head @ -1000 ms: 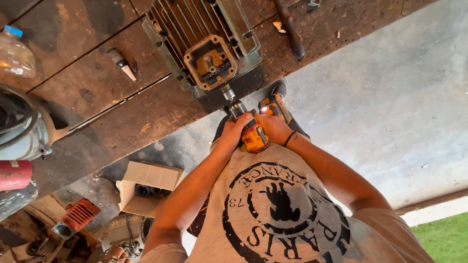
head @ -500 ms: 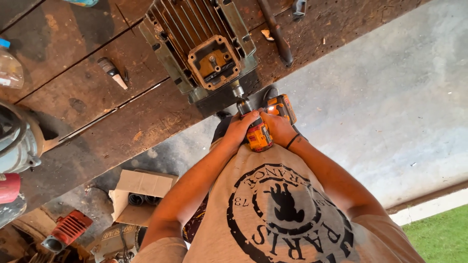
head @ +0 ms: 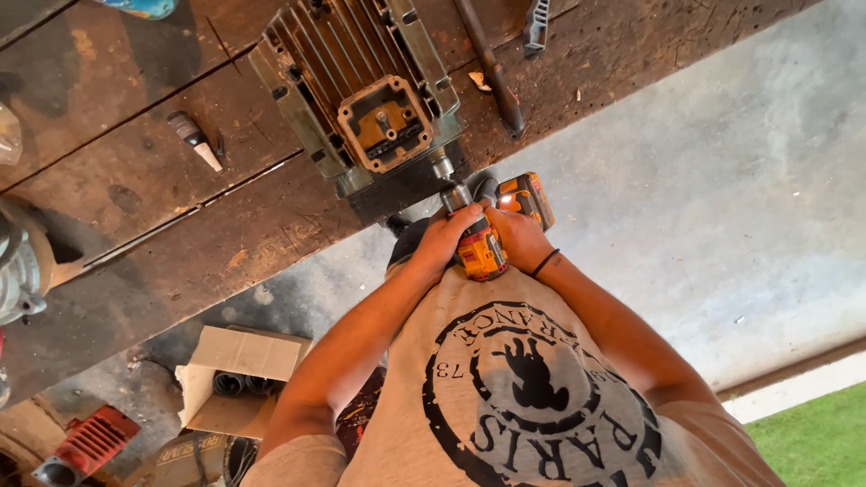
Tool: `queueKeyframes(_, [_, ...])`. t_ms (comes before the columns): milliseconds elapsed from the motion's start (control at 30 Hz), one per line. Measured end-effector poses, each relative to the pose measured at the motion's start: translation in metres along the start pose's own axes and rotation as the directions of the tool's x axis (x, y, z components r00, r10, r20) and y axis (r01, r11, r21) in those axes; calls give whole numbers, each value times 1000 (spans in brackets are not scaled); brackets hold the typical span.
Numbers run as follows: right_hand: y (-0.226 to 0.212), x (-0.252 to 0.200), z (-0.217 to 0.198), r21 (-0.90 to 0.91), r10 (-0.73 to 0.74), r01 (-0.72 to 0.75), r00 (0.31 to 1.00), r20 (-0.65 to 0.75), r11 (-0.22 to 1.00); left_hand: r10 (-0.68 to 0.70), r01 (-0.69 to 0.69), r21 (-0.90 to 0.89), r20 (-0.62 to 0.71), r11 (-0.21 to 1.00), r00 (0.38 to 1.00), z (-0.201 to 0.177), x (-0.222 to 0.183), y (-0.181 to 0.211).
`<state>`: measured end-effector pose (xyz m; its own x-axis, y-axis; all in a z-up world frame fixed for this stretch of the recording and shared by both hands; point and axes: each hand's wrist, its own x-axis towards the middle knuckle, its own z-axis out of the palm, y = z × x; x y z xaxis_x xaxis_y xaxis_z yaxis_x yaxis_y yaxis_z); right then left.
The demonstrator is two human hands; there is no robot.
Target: Using a cordless power drill to remove bolts from a motor housing on a workbench.
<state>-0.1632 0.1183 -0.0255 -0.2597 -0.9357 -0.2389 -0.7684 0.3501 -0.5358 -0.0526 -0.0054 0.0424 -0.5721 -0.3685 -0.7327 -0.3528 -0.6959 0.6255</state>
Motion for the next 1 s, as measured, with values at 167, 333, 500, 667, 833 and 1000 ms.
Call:
queueKeyframes(167, [5,0,-3,-16,-32,31,999,-31,999,6,-6,11,-8,1000,1000,4,-3,5])
queueKeyframes(333, [24,0,9,-23,-44,44,998,-33,999,25,-25,28,-2,999,1000,3,13,-10])
queueKeyframes(500, [24,-1,3,-42,-46,43,997,-63,998,67,-67,-25,-7,997,998,11,13,-7])
queueKeyframes(667, [27,0,3,-78,-54,47,995,-84,996,94,-95,-66,-10,993,995,14,14,-3])
queueKeyframes(833, [35,-3,3,-136,-36,20,993,-116,991,110,-103,-98,68,990,992,12,16,2])
queueKeyframes(1000, [37,3,14,-134,-18,9,998,-61,991,50,-43,-116,58,992,997,3,22,-5])
